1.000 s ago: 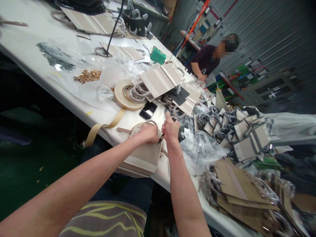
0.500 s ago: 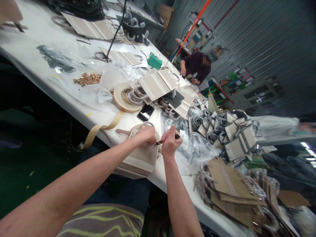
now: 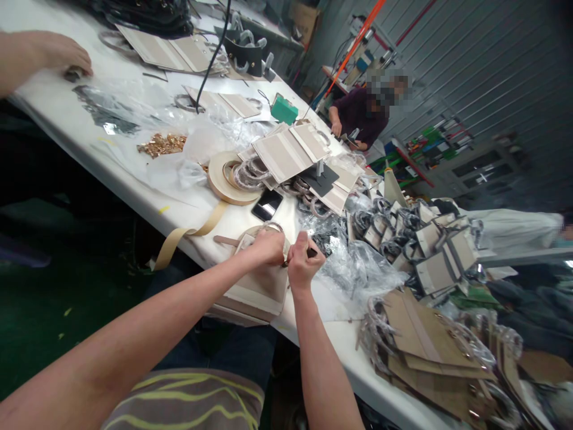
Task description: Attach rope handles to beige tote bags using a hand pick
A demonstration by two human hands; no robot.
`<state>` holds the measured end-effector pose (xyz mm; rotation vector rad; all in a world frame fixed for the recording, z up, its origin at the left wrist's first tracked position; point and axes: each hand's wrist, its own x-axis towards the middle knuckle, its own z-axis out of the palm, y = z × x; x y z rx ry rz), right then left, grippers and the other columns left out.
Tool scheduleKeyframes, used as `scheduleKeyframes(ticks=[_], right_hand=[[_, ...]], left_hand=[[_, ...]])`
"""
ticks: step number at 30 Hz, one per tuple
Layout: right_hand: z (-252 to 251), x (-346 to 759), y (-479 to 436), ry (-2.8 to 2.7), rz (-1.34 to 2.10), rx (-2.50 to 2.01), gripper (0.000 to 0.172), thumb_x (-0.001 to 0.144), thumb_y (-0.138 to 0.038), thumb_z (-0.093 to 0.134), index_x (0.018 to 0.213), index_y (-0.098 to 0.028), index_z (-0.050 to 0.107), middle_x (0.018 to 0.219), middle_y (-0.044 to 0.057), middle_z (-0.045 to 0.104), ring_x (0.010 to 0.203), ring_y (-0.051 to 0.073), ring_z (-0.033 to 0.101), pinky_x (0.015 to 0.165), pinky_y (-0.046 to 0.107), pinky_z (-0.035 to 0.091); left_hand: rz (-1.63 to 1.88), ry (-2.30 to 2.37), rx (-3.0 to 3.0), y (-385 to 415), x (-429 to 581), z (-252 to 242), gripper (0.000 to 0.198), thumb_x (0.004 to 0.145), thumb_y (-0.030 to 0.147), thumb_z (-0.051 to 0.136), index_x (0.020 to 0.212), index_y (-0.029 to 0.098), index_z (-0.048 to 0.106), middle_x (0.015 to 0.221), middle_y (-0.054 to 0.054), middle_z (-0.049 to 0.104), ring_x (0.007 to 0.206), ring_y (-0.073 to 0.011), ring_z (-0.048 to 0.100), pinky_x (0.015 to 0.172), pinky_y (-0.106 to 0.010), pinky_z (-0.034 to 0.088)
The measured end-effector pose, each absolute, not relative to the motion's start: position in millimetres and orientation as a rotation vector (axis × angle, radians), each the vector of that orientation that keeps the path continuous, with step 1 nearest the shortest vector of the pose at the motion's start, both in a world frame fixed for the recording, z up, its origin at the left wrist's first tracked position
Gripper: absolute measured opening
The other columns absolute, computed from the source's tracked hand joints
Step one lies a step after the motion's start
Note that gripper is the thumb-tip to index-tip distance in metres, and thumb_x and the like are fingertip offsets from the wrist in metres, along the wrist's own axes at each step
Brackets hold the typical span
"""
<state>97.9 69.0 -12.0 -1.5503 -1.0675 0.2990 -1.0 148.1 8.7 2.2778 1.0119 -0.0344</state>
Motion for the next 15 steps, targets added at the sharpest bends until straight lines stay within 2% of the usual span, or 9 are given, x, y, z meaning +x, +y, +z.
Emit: scheduleKeyframes(ticks=[3, 6, 10, 12, 15], right_hand=[[-10.9, 99.0, 70.4, -0.944, 0.353, -1.476, 0.067, 0.107, -0.072, 0.066, 0.063, -0.027, 0.042, 0.051, -0.006, 0.042, 0.042, 0.011, 0.039, 0.043, 0.028, 0.031], [-1.5, 105.7, 73.0, -0.812, 0.471, -1.331, 0.067, 0.103, -0.074, 0.071, 0.067, -0.027, 0.038, 0.051, -0.010, 0.034, 0.040, 0.009, 0.030, 0.039, 0.026, 0.026], [19.3, 115.2, 70.8, -0.703, 0.566, -1.136, 0.059, 0.097, -0.078, 0.075, 0.083, -0.027, 0.050, 0.056, -0.013, 0.035, 0.040, 0.008, 0.022, 0.037, 0.023, 0.020], [28.2, 112.0, 69.6, -0.709, 0.605, -1.124, 0.063, 0.097, -0.080, 0.074, 0.078, -0.026, 0.047, 0.055, -0.012, 0.035, 0.040, 0.007, 0.021, 0.037, 0.023, 0.019], [34.1, 92.4, 72.0, -0.763, 0.629, -1.116, 0.075, 0.100, -0.077, 0.073, 0.062, -0.026, 0.032, 0.051, -0.010, 0.027, 0.041, 0.008, 0.023, 0.039, 0.025, 0.019]], left_hand=[[0.059, 0.971, 2.383, 144.4, -8.3, 14.2, 0.022, 0.091, 0.010, 0.075, 0.111, 0.010, 0.082, 0.118, -0.023, 0.081, 0.120, -0.0373, 0.077, 0.102, -0.040, 0.061], [0.426, 0.817, 2.420, 148.1, -36.6, 20.6, 0.017, 0.093, 0.011, 0.074, 0.107, 0.017, 0.082, 0.122, -0.016, 0.078, 0.120, -0.0325, 0.074, 0.106, -0.040, 0.057], [0.803, 1.029, 2.144, 164.9, -100.4, 13.3, 0.007, 0.095, 0.020, 0.074, 0.102, 0.020, 0.078, 0.117, -0.012, 0.077, 0.118, -0.0303, 0.071, 0.110, -0.042, 0.053], [0.739, 1.180, 1.977, 171.6, -127.9, -0.6, 0.014, 0.091, 0.027, 0.078, 0.102, 0.019, 0.078, 0.111, -0.010, 0.078, 0.108, -0.0297, 0.072, 0.101, -0.040, 0.055], [0.581, 1.213, 1.777, 171.5, -147.5, -25.9, 0.027, 0.088, 0.037, 0.081, 0.106, 0.017, 0.079, 0.104, -0.009, 0.081, 0.094, -0.0272, 0.074, 0.086, -0.036, 0.056]])
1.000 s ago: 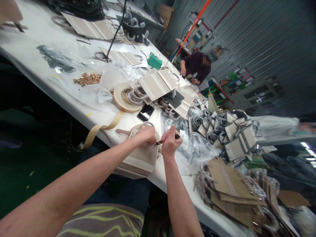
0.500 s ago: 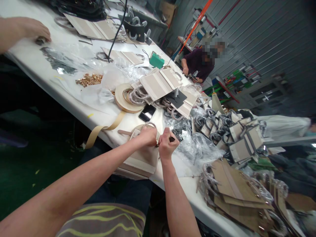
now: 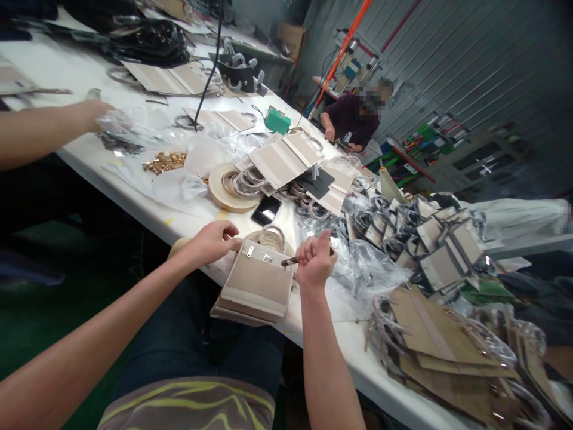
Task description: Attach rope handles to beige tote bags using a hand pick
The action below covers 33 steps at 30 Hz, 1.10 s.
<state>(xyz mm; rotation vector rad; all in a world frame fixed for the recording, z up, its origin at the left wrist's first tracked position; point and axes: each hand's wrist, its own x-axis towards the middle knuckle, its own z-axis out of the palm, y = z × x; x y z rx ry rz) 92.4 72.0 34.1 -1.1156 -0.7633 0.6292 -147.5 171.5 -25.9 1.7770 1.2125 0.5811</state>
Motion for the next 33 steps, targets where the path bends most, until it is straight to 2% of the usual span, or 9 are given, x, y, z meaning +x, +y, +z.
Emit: scheduleKeyframes(ticks=[8, 16, 22, 28, 33], right_hand=[[19.0, 28.9, 95.7, -0.873, 0.641, -1.052, 0.071, 0.107, -0.064, 0.073, 0.058, -0.026, 0.039, 0.051, -0.006, 0.036, 0.043, 0.011, 0.036, 0.045, 0.029, 0.028], [6.5, 19.0, 107.4, -0.925, 0.609, -1.224, 0.072, 0.107, -0.074, 0.064, 0.059, -0.027, 0.039, 0.052, -0.005, 0.039, 0.046, 0.012, 0.040, 0.048, 0.030, 0.034], [-1.6, 12.9, 112.1, -0.979, 0.559, -1.262, 0.070, 0.108, -0.073, 0.064, 0.060, -0.026, 0.044, 0.054, -0.004, 0.041, 0.048, 0.012, 0.040, 0.049, 0.030, 0.035], [-3.7, 11.5, 113.1, -0.989, 0.552, -1.284, 0.070, 0.109, -0.072, 0.063, 0.061, -0.026, 0.043, 0.055, -0.004, 0.042, 0.048, 0.012, 0.041, 0.049, 0.030, 0.036], [-3.6, 11.8, 112.0, -0.998, 0.559, -1.268, 0.070, 0.109, -0.071, 0.065, 0.060, -0.026, 0.044, 0.054, -0.004, 0.042, 0.047, 0.012, 0.040, 0.049, 0.030, 0.034]], left_hand=[[0.561, 1.109, 1.666, 157.9, -128.6, -51.1, 0.024, 0.088, 0.029, 0.077, 0.107, 0.017, 0.084, 0.091, -0.004, 0.081, 0.077, -0.0199, 0.070, 0.074, -0.030, 0.052], [0.655, 1.244, 1.753, 152.4, -115.6, -56.8, 0.010, 0.086, 0.023, 0.078, 0.093, 0.017, 0.079, 0.097, -0.006, 0.074, 0.088, -0.0226, 0.068, 0.077, -0.031, 0.048], [0.638, 1.216, 1.704, 159.2, -115.6, -63.4, 0.026, 0.081, 0.021, 0.077, 0.108, 0.019, 0.077, 0.096, -0.003, 0.073, 0.086, -0.0213, 0.068, 0.075, -0.030, 0.048], [0.541, 1.100, 1.629, 173.8, -122.4, -70.4, 0.032, 0.076, 0.030, 0.083, 0.106, 0.020, 0.078, 0.092, -0.003, 0.075, 0.083, -0.0218, 0.070, 0.072, -0.029, 0.050], [0.525, 1.145, 1.650, 176.6, -118.8, -66.7, 0.031, 0.070, 0.023, 0.084, 0.100, 0.019, 0.078, 0.088, -0.002, 0.075, 0.082, -0.0224, 0.070, 0.069, -0.029, 0.048]])
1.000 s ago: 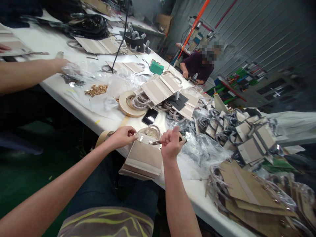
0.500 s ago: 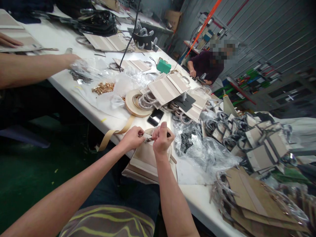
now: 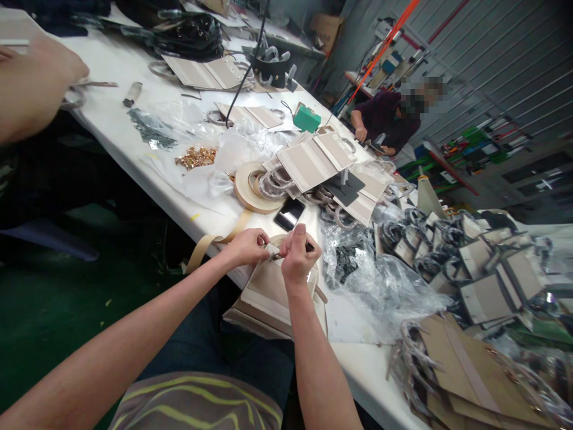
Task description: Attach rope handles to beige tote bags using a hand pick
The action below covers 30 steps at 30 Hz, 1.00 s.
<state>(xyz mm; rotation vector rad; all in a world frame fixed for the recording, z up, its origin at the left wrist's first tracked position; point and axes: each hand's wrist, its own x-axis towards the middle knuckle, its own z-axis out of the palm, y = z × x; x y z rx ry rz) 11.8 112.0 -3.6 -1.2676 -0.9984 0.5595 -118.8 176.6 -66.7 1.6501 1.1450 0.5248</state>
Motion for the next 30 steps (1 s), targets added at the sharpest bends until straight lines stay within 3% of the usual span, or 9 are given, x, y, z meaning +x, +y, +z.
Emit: scheduleKeyframes(ticks=[14, 21, 30], right_hand=[[-4.8, 12.4, 118.9, -0.993, 0.599, -1.306, 0.069, 0.106, -0.074, 0.066, 0.062, -0.027, 0.044, 0.054, -0.004, 0.043, 0.046, 0.012, 0.042, 0.046, 0.030, 0.036], [10.3, 32.1, 129.1, -0.756, 0.823, -1.125, 0.077, 0.104, -0.077, 0.067, 0.059, -0.029, 0.027, 0.049, -0.010, 0.022, 0.037, 0.008, 0.023, 0.036, 0.027, 0.018], [-7.8, 37.8, 152.0, -0.464, 1.023, -1.185, 0.077, 0.095, -0.078, 0.079, 0.066, -0.028, 0.028, 0.050, -0.013, 0.022, 0.039, 0.006, 0.018, 0.033, 0.024, 0.014]], left_hand=[[0.507, 1.145, 1.652, 179.8, -114.4, -57.7, 0.026, 0.069, 0.019, 0.080, 0.094, 0.019, 0.075, 0.078, 0.001, 0.070, 0.074, -0.0200, 0.065, 0.063, -0.030, 0.040], [0.453, 1.134, 1.575, 184.1, -114.5, -52.4, 0.029, 0.066, 0.020, 0.083, 0.093, 0.019, 0.073, 0.074, 0.004, 0.067, 0.070, -0.0183, 0.062, 0.062, -0.029, 0.041], [0.520, 1.089, 1.573, 182.5, -116.6, -61.1, 0.028, 0.067, 0.021, 0.082, 0.093, 0.018, 0.074, 0.074, 0.003, 0.068, 0.070, -0.0178, 0.062, 0.061, -0.028, 0.041]])
